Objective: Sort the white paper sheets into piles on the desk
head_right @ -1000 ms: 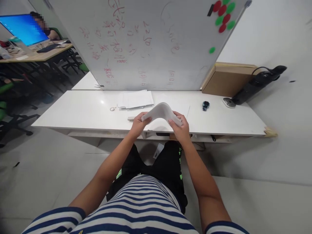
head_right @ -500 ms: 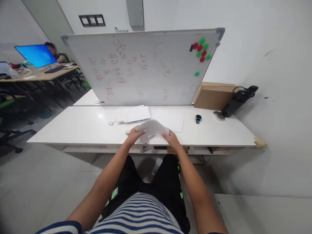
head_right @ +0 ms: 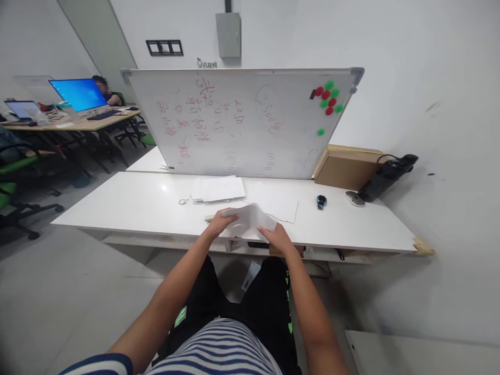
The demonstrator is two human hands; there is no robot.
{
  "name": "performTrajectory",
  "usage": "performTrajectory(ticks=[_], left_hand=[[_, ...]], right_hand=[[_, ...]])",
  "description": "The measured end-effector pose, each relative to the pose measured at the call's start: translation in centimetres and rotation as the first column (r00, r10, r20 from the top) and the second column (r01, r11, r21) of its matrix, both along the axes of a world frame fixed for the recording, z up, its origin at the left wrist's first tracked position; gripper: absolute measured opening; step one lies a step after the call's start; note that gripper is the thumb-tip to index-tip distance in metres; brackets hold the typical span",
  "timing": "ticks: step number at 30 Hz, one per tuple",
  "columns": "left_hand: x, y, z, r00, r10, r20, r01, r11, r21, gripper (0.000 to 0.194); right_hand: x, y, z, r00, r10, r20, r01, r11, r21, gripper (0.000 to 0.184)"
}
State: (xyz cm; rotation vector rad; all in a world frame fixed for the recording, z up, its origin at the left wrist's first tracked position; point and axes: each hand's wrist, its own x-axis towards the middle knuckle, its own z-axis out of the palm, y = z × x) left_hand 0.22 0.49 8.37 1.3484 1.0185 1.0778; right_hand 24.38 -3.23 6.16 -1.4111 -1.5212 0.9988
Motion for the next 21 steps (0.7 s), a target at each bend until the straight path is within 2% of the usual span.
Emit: performTrajectory(ticks=[5, 9, 11, 13, 16, 18, 21], left_hand=[[-0.4, -2.8, 1.2, 1.0, 0.004, -0.028, -0.005, 0.999, -0.033, 0.034], [-2.5, -7.1, 1.4, 0.99, -0.032, -0.135, 0.019, 0.995, -0.097, 0.036], [-3.6, -9.2, 0.8, 0.984, -0.044, -0.171, 0.014, 0.984, -0.176, 0.036], [-4.4, -10.7, 0.0, 0.982, -0.041, -0.186, -0.009, 0.966, -0.26, 0.039], [-4.7, -11.8, -1.1, 0.983, -0.035, -0.178, -0.029, 0.937, -0.348, 0.042], [-4.4, -11.6, -1.2, 0.98, -0.054, -0.191, -0.017, 0.935, -0.353, 0.04], [-3.8, -10.8, -1.0, 0.971, -0.049, -0.234, -0.015, 0.964, -0.264, 0.035]], right_hand=[[-2.2, -3.9, -0.5, 0.988, -0.154, 0.007, 0.154, 0.987, 0.037, 0.052], [-3.3, -8.6, -1.0, 0.972, -0.214, -0.099, 0.203, 0.973, -0.11, 0.047], [-3.3, -11.0, -1.6, 0.953, -0.205, -0.222, 0.15, 0.958, -0.243, 0.047], [-3.3, -13.0, -2.4, 0.903, -0.169, -0.394, 0.015, 0.931, -0.365, 0.05], [-3.7, -14.7, -3.5, 0.818, -0.178, -0.547, -0.126, 0.873, -0.471, 0.052], [-4.1, -14.8, -3.7, 0.841, -0.189, -0.506, -0.13, 0.838, -0.53, 0.05], [-4.4, -13.8, -3.3, 0.938, -0.165, -0.304, -0.033, 0.832, -0.554, 0.048]])
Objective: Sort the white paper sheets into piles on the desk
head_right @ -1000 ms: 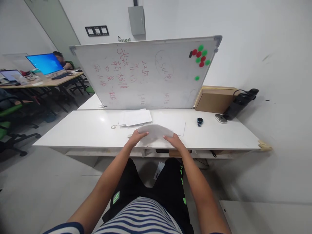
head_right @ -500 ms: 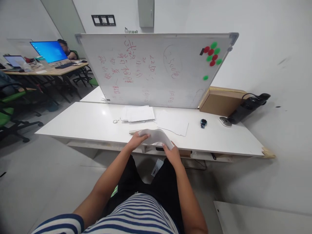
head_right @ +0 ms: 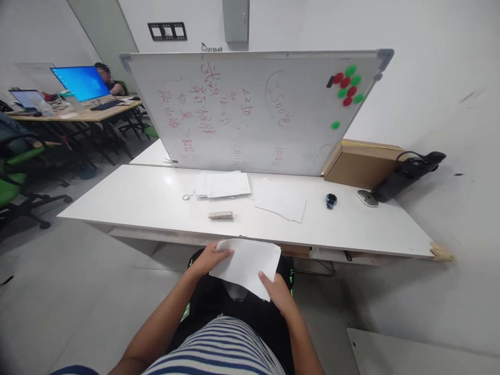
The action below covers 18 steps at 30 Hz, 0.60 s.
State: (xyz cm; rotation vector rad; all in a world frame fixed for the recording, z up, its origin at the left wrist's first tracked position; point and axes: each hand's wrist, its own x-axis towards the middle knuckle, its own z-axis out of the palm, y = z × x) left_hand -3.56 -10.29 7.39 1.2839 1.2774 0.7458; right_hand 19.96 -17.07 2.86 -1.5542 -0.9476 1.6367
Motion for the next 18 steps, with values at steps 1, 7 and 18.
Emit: performTrajectory(ticks=[1, 7, 18], left_hand=[[0.1, 0.3, 0.1, 1.0, 0.01, -0.009, -0.01, 0.999, 0.042, 0.034], [0.1, 1.7, -0.9, 0.996, 0.088, -0.003, -0.086, 0.988, 0.126, 0.03], [-0.7, 0.8, -3.0, 0.966, 0.256, 0.029, -0.258, 0.961, 0.098, 0.043]], right_hand=[[0.0, 0.4, 0.3, 0.998, 0.005, 0.068, -0.006, 1.0, 0.016, 0.048], [0.5, 2.6, 1.0, 0.99, 0.014, 0.144, -0.034, 0.99, 0.139, 0.048], [-0.7, 2.3, -0.1, 0.991, -0.008, 0.132, -0.016, 0.983, 0.184, 0.047]])
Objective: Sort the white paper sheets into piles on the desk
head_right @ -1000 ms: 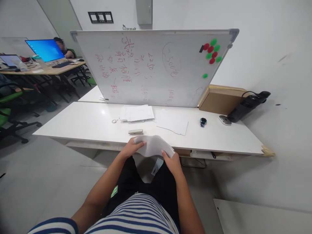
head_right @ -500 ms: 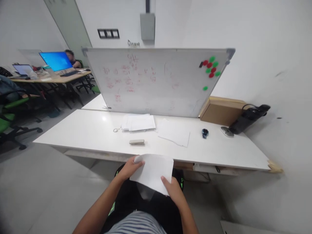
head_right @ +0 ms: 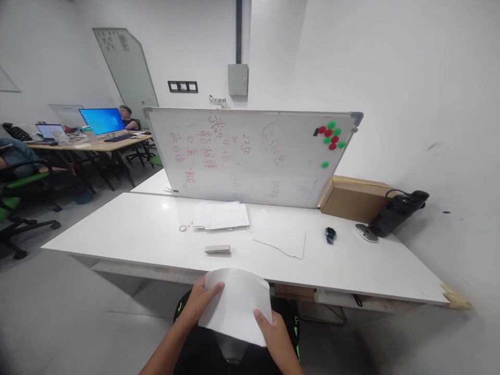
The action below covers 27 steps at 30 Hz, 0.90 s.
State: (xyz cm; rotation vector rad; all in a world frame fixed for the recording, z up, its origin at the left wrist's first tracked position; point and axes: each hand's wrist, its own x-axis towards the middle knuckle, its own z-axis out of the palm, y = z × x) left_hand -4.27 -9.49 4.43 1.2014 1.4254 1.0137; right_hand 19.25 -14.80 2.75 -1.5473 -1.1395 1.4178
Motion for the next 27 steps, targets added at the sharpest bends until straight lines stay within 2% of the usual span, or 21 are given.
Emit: performTrajectory(ticks=[3, 5, 7, 9, 11, 13, 15, 18, 20, 24, 27], left_hand=[[-0.5, 0.3, -0.7, 0.997, 0.071, 0.005, -0.071, 0.993, 0.092, 0.047], [-0.8, 0.8, -0.2, 0.981, 0.153, -0.12, -0.127, 0.972, 0.2, 0.047], [-1.0, 1.9, 0.6, 0.924, 0.203, -0.322, -0.071, 0.923, 0.378, 0.048], [-0.9, 3.6, 1.1, 0.847, 0.189, -0.498, 0.098, 0.864, 0.494, 0.051], [-0.6, 5.4, 0.8, 0.757, 0.178, -0.628, 0.214, 0.841, 0.496, 0.056], [-0.2, 6.8, -0.1, 0.695, 0.181, -0.696, 0.239, 0.855, 0.46, 0.058], [0.1, 7.6, -1.3, 0.667, 0.164, -0.727, 0.249, 0.871, 0.424, 0.057], [0.0, 8.1, -2.6, 0.667, 0.152, -0.729, 0.261, 0.869, 0.42, 0.054], [-0.3, 8.2, -2.9, 0.683, 0.144, -0.716, 0.273, 0.859, 0.433, 0.052], [-1.3, 8.4, -2.5, 0.715, 0.082, -0.694, 0.324, 0.841, 0.433, 0.049], [-1.9, 8.5, -1.9, 0.703, 0.038, -0.711, 0.363, 0.84, 0.404, 0.048]], right_hand=[[-0.1, 0.0, -0.3, 0.992, -0.124, -0.018, 0.123, 0.992, -0.025, 0.048], [0.1, 0.2, -0.1, 0.966, -0.251, -0.057, 0.248, 0.967, -0.063, 0.047], [0.2, 0.8, 0.4, 0.919, -0.362, -0.157, 0.35, 0.931, -0.1, 0.047], [0.4, 1.7, 0.7, 0.895, -0.375, -0.242, 0.348, 0.926, -0.145, 0.042], [0.4, 2.5, 1.0, 0.877, -0.401, -0.265, 0.37, 0.915, -0.16, 0.037], [0.4, 3.1, 1.2, 0.871, -0.418, -0.26, 0.391, 0.908, -0.149, 0.035], [0.3, 3.3, 1.3, 0.871, -0.435, -0.229, 0.417, 0.9, -0.128, 0.034], [0.5, 3.7, 1.3, 0.877, -0.46, -0.14, 0.446, 0.887, -0.12, 0.035], [0.9, 4.1, 1.1, 0.891, -0.446, -0.086, 0.435, 0.892, -0.12, 0.036], [1.7, 5.1, 0.9, 0.932, -0.359, -0.05, 0.353, 0.931, -0.097, 0.034], [1.9, 5.4, 0.7, 0.954, -0.291, -0.075, 0.284, 0.955, -0.087, 0.034]])
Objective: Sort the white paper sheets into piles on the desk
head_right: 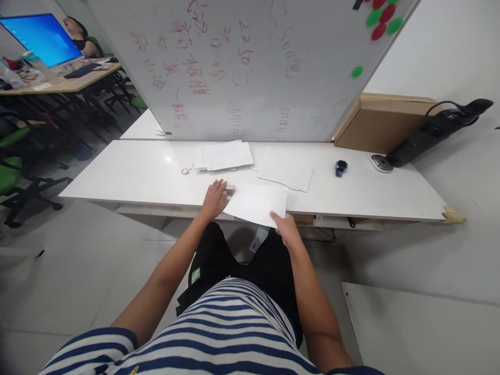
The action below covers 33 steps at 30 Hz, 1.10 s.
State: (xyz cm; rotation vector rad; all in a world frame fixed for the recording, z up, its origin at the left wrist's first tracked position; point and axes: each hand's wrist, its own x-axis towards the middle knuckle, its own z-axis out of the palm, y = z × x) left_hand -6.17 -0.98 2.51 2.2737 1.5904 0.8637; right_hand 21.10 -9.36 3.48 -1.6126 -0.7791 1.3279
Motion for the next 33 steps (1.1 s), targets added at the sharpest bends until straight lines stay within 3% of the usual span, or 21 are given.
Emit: performTrajectory(ticks=[7, 15, 23, 33], left_hand=[[0.2, -0.3, 1.4, 0.997, -0.056, -0.049, 0.057, 0.998, 0.015, 0.051], [0.2, -0.1, 1.7, 0.988, -0.081, -0.131, 0.073, 0.995, -0.065, 0.052], [0.2, -0.1, 1.5, 0.981, -0.073, -0.179, 0.068, 0.997, -0.035, 0.051], [0.2, 0.5, 2.5, 0.908, -0.127, -0.4, 0.108, 0.992, -0.071, 0.047]], right_hand=[[-0.7, -0.4, -0.7, 0.993, 0.041, -0.114, -0.047, 0.998, -0.051, 0.036], [-1.0, -0.4, -0.5, 0.981, 0.088, -0.171, -0.105, 0.99, -0.09, 0.038], [-1.2, -0.2, -0.3, 0.977, 0.095, -0.189, -0.113, 0.99, -0.086, 0.04], [-1.7, -0.5, -1.0, 0.982, 0.057, -0.179, -0.072, 0.994, -0.08, 0.038]])
